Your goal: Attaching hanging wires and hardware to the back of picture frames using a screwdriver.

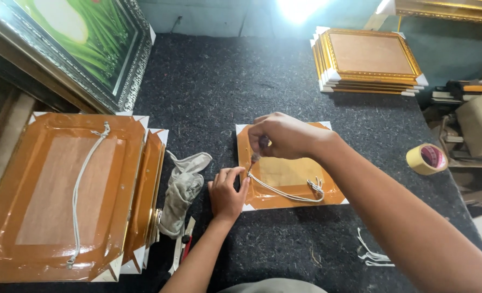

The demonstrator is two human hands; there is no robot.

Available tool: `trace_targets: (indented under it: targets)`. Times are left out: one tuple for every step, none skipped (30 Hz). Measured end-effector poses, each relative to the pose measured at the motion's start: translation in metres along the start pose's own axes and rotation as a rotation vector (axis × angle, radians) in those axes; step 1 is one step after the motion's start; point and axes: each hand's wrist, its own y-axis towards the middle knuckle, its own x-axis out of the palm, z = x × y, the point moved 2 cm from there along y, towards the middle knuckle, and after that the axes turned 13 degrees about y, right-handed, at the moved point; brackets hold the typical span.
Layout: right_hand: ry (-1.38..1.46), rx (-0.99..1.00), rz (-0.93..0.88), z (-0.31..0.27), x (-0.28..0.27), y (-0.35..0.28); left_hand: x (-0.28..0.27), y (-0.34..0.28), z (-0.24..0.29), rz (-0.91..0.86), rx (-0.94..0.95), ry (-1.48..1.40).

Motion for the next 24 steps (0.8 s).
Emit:
trace_targets:
  targets:
    - [0.055, 0.046, -0.012, 0.007, 0.0, 0.003, 0.0, 0.0, 0.0, -0.004, -0.005, -0.02]
    - [0.06, 0.036, -0.006, 0.012, 0.004, 0.004, -0.013, 0.004, 0.005, 0.001, -0.001, -0.009]
    - [0.194, 0.154, 0.0, 0.019, 0.008, 0.006, -0.024, 0.007, 0.008, -0.021, -0.098, -0.386]
    - [0.338, 0.27, -0.001, 0.025, 0.015, 0.008, -0.036, 0.007, 0.009, -0.046, -0.198, -0.757]
    - [0.351, 0.257, 0.0, 0.014, 0.012, 0.01, -0.045, 0.009, 0.004, -0.045, -0.196, -0.739]
    - [0.241, 0.385, 0.03, 0.008, 0.004, 0.009, -0.05, 0.013, 0.001, -0.021, -0.304, -0.901]
    - [0.13, 0.51, 0.06, 0.001, -0.004, 0.008, -0.054, 0.016, -0.001, 0.005, -0.411, -1.062]
    - [0.134, 0.504, 0.062, 0.002, -0.004, 0.009, -0.055, 0.016, -0.005, 0.008, -0.408, -1.055]
    - [0.041, 0.582, 0.071, 0.005, -0.005, 0.009, -0.054, 0.016, -0.008, -0.042, -0.393, -1.09]
    - [-0.054, 0.665, 0.078, 0.007, -0.006, 0.008, -0.054, 0.015, -0.01, -0.097, -0.38, -1.128]
    - [-0.051, 0.665, 0.078, 0.006, -0.004, 0.01, -0.055, 0.015, -0.01, -0.098, -0.38, -1.125]
    - [-0.155, 0.659, 0.076, 0.006, -0.003, 0.012, -0.056, 0.016, -0.008, -0.107, -0.347, -1.074]
    - [-0.258, 0.651, 0.073, 0.005, -0.003, 0.013, -0.057, 0.016, -0.006, -0.115, -0.314, -1.023]
    - [-0.261, 0.651, 0.074, 0.011, 0.003, 0.017, -0.052, 0.015, -0.006, -0.113, -0.314, -1.025]
    - [-0.31, 0.607, 0.108, 0.016, 0.008, 0.02, -0.047, 0.014, -0.006, -0.113, -0.232, -0.941]
    - [-0.36, 0.563, 0.141, 0.022, 0.013, 0.023, -0.043, 0.012, -0.005, -0.113, -0.152, -0.857]
    - [-0.363, 0.565, 0.139, 0.025, 0.017, 0.023, -0.037, 0.009, -0.008, -0.112, -0.153, -0.861]
    - [-0.393, 0.451, 0.127, 0.026, 0.02, 0.023, -0.032, 0.007, -0.008, -0.136, -0.046, -0.677]
    - [-0.421, 0.336, 0.115, 0.027, 0.024, 0.023, -0.026, 0.004, -0.008, -0.158, 0.059, -0.492]
    - [-0.424, 0.342, 0.112, 0.028, 0.023, 0.021, -0.025, 0.005, -0.005, -0.161, 0.059, -0.499]
    - [-0.318, 0.272, 0.142, 0.029, 0.023, 0.02, -0.024, 0.005, 0.0, -0.181, 0.153, -0.312]
    - [-0.212, 0.204, 0.172, 0.029, 0.024, 0.018, -0.022, 0.004, 0.004, -0.199, 0.246, -0.125]
    - [-0.215, 0.211, 0.168, 0.023, 0.018, 0.011, -0.018, 0.001, 0.003, -0.203, 0.246, -0.133]
    - [-0.194, 0.172, 0.142, 0.016, 0.012, 0.006, -0.014, 0.003, 0.0, -0.201, 0.242, -0.089]
